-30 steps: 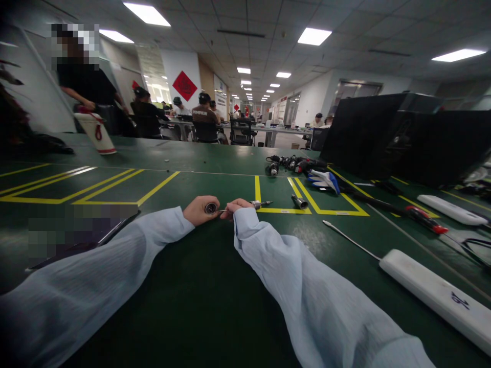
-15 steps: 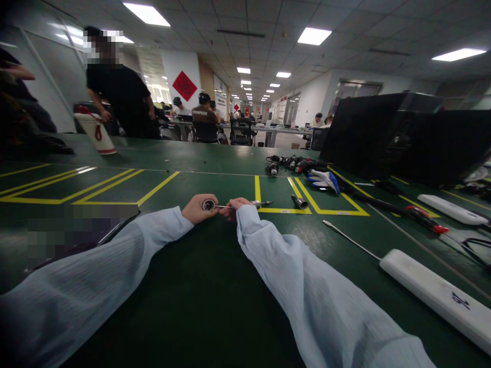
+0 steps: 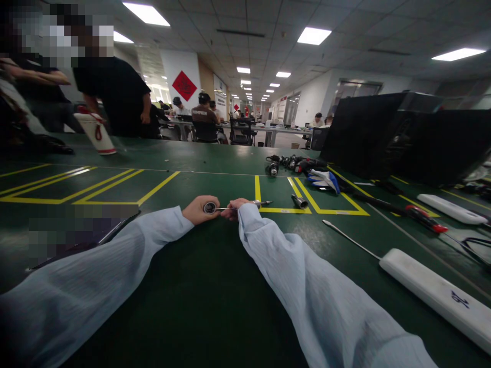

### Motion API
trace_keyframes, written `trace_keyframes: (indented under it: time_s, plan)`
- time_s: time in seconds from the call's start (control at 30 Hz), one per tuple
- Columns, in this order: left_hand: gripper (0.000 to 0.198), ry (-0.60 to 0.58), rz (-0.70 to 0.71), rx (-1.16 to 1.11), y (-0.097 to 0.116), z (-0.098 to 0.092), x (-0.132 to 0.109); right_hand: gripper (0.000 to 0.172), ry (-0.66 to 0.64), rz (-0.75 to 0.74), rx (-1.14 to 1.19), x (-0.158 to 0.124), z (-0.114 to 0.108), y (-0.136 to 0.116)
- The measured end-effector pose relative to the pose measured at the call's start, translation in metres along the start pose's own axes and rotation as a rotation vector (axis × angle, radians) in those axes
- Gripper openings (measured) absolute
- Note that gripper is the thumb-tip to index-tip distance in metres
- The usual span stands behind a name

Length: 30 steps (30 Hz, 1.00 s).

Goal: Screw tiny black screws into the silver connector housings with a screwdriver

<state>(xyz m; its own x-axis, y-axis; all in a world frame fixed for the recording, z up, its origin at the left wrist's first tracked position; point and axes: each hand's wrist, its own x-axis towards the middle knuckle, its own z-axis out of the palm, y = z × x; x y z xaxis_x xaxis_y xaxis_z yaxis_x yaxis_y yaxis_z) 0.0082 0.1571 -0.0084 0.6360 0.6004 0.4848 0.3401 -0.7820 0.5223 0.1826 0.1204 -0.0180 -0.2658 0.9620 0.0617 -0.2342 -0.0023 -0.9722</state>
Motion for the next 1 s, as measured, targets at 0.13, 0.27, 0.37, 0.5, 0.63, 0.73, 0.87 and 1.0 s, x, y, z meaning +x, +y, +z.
trace_keyframes:
  time_s: [0.13, 0.27, 0.37, 0.5, 0.63, 0.73, 0.87, 1.0]
  plan:
    - [0.014, 0.036, -0.028, -0.053, -0.002, 0.0, 0.0, 0.014, 0.014, 0.013, 0.1, -0.002, 0.002, 0.001]
    - [0.016, 0.045, -0.05, -0.089, -0.002, 0.0, 0.0, 0.014, 0.028, 0.003, 0.161, -0.004, 0.004, 0.001]
    - [0.018, 0.04, -0.06, -0.103, -0.001, -0.001, 0.0, 0.013, 0.038, -0.007, 0.188, -0.004, 0.005, 0.0]
    - [0.018, 0.044, -0.073, -0.108, 0.002, -0.002, 0.0, 0.014, 0.046, -0.018, 0.201, -0.005, 0.005, 0.0]
    - [0.02, 0.047, -0.087, -0.103, 0.002, -0.001, 0.0, 0.012, 0.059, -0.031, 0.192, -0.008, 0.005, -0.001]
    - [0.019, 0.053, -0.094, -0.098, 0.001, 0.0, 0.0, 0.011, 0.054, -0.044, 0.169, -0.01, 0.007, -0.002]
    - [0.018, 0.06, -0.094, -0.103, 0.001, 0.0, 0.0, 0.012, 0.038, -0.042, 0.153, -0.01, 0.01, -0.002]
    - [0.017, 0.056, -0.086, -0.113, 0.002, -0.001, -0.001, 0.012, 0.025, -0.032, 0.129, -0.008, 0.008, -0.002]
